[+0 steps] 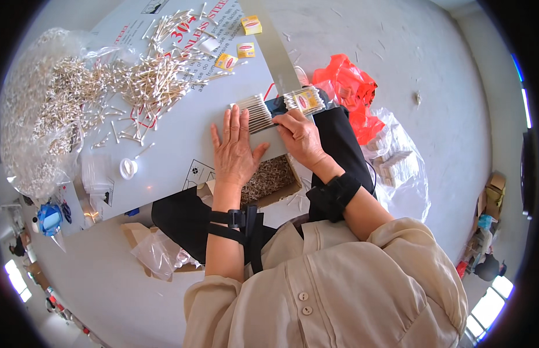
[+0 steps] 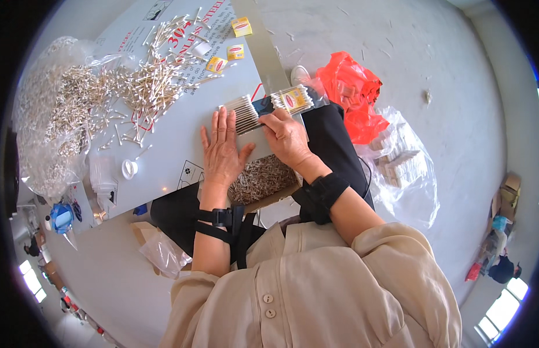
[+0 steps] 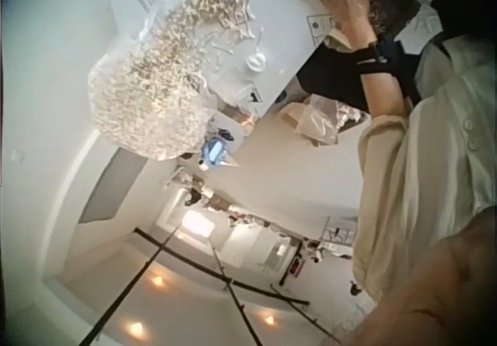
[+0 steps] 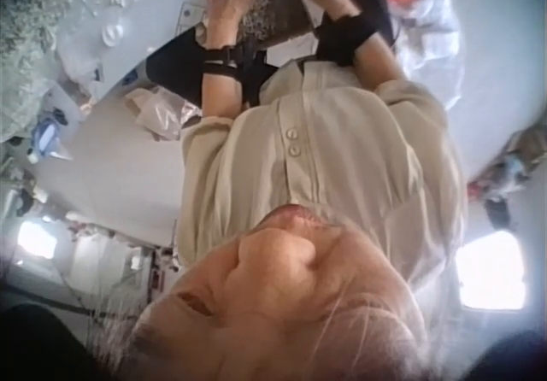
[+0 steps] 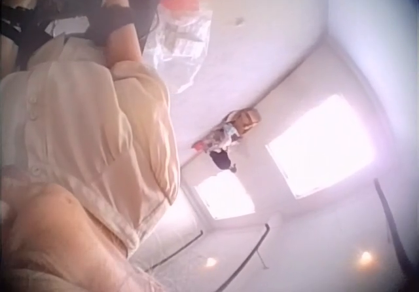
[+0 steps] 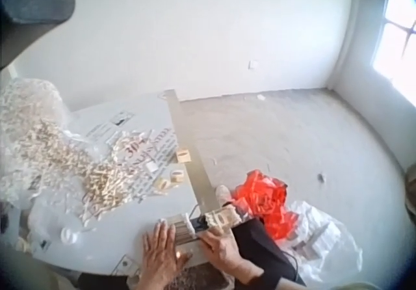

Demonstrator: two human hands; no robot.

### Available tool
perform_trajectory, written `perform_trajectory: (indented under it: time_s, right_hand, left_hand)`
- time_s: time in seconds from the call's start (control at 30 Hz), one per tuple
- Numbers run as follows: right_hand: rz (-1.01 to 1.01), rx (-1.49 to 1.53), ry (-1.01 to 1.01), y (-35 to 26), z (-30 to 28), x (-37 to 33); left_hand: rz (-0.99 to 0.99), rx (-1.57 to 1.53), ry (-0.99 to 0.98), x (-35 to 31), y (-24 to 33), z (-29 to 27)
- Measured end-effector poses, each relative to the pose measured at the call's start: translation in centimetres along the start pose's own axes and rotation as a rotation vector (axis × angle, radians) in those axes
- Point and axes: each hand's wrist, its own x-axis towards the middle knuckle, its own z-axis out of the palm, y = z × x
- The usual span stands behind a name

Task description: Packing bundles of cotton swabs into small plastic bags and sealing them with labels.

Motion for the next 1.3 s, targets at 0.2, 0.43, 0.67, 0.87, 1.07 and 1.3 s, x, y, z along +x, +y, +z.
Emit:
perform_trajectory:
  time_s: [0.2, 0.43, 0.67, 0.87, 1.07, 1.3]
  right_hand:
    - [0.001, -0.068, 0.002, -0.3, 0.2, 0.3]
    - [-0.032, -0.083, -0.024, -0.6, 0.2, 0.4]
    - [0.071, -0.025, -0.039, -1.1, 0.1, 1.5]
    - [0.080, -0.069, -0.054, -1.3, 0.2, 1.7]
    - [0.057, -0.091, -0.078, -1.1, 0.3, 1.5]
    - [0.066, -0.116, -0.062, -1.4, 0.3, 2.5]
  left_hand:
    - [-0.008, 0.002, 0.007, 0.0, -0.1, 0.2]
    - [-0.016, -0.043, 0.001, 0.1, -0.1, 0.2]
    - [-0.024, -0.035, -0.007, 0.0, -0.1, 0.1]
    - [-0.024, -0.039, -0.003, 0.0, -0.1, 0.1]
    - [-0.022, -0.031, -0.007, 0.1, -0.1, 0.1]
    - [-0.022, -0.043, 0.000, 0.0, -0.3, 0.2]
